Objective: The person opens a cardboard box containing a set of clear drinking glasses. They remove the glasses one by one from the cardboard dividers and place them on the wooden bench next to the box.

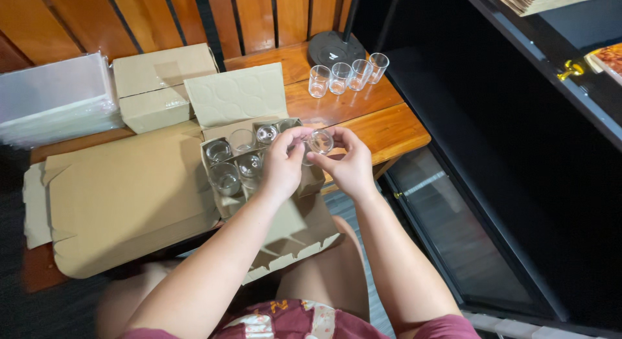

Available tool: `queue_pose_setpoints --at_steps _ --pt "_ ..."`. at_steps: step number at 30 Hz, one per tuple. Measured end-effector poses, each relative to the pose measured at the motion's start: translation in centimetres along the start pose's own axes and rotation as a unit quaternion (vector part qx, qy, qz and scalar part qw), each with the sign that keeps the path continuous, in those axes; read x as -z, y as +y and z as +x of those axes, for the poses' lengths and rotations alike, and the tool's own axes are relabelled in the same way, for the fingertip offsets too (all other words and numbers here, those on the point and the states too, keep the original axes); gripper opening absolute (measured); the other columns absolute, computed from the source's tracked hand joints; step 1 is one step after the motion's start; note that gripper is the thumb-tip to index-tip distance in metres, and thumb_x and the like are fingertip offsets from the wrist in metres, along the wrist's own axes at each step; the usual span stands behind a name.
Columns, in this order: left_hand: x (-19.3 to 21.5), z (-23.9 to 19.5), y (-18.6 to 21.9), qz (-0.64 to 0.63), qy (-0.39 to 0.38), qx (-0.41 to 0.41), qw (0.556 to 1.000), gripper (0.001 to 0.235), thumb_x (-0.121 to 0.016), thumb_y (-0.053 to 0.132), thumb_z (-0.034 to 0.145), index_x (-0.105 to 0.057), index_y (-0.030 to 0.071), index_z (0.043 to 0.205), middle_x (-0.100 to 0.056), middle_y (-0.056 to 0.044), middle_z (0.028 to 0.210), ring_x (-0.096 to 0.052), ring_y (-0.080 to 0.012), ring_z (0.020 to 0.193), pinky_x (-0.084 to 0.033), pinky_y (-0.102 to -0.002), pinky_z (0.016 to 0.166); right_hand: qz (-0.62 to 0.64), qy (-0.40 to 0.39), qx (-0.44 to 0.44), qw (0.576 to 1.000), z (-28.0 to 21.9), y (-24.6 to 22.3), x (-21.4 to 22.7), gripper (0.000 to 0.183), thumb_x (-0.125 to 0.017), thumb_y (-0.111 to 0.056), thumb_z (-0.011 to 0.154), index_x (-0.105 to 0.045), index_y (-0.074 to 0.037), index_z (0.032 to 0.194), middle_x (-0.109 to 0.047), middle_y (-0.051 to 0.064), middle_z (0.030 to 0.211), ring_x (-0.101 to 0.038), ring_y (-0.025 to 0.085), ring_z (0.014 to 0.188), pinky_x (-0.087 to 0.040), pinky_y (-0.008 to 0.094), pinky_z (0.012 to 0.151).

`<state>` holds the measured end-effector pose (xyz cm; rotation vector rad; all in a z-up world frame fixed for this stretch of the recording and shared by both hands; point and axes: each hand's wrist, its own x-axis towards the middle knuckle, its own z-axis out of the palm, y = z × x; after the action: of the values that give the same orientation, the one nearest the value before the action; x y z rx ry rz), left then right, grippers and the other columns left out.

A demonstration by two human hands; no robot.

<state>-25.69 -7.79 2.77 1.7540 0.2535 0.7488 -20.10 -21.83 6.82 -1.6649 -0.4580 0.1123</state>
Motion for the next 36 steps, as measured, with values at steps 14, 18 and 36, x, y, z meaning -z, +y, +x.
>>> queue_pose_setpoints --at_steps 14,18,36 --pt "-6.0 -0.3 5.0 -0.232 -0.189 0.343 0.89 0.068 -0.069 0.062 0.091 -0.064 0.002 0.121 -0.07 -0.009 0.104 -0.073 -0.0141 0.089 -0.059 -0.025 0.078 0.157 0.061 0.113 0.979 0.0 3.7 5.1 0.063 -0.089 0.005 0.071 -0.054 -0.001 0.124 -0.059 0.005 0.112 -0.059 0.011 0.105 -0.06 0.024 0.081" --pt "-10.1 0.9 0.5 -0.194 -0.14 0.272 0.932 0.052 -0.083 0.05 0.087 -0.067 0.004 0.105 -0.073 -0.011 0.078 -0.076 -0.0196 0.079 -0.063 -0.031 0.074 0.138 0.1 0.114 0.979 0.3 4.4 5.8 0.063 -0.085 0.011 0.068 -0.057 0.002 0.124 -0.062 0.011 0.109 -0.062 0.016 0.102 -0.059 0.028 0.081" --pt "-17.8 9.4 -1.0 0.189 -0.219 0.167 0.943 0.046 -0.079 0.039 0.08 -0.059 0.016 0.113 -0.074 -0.01 0.112 -0.07 -0.0302 0.116 -0.056 -0.044 0.099 0.013 0.224 0.029 0.974 10.1 12.6 9.5 0.056 -0.087 0.007 0.067 -0.066 -0.002 0.118 -0.068 0.017 0.11 -0.073 0.028 0.102 -0.064 0.035 0.084"
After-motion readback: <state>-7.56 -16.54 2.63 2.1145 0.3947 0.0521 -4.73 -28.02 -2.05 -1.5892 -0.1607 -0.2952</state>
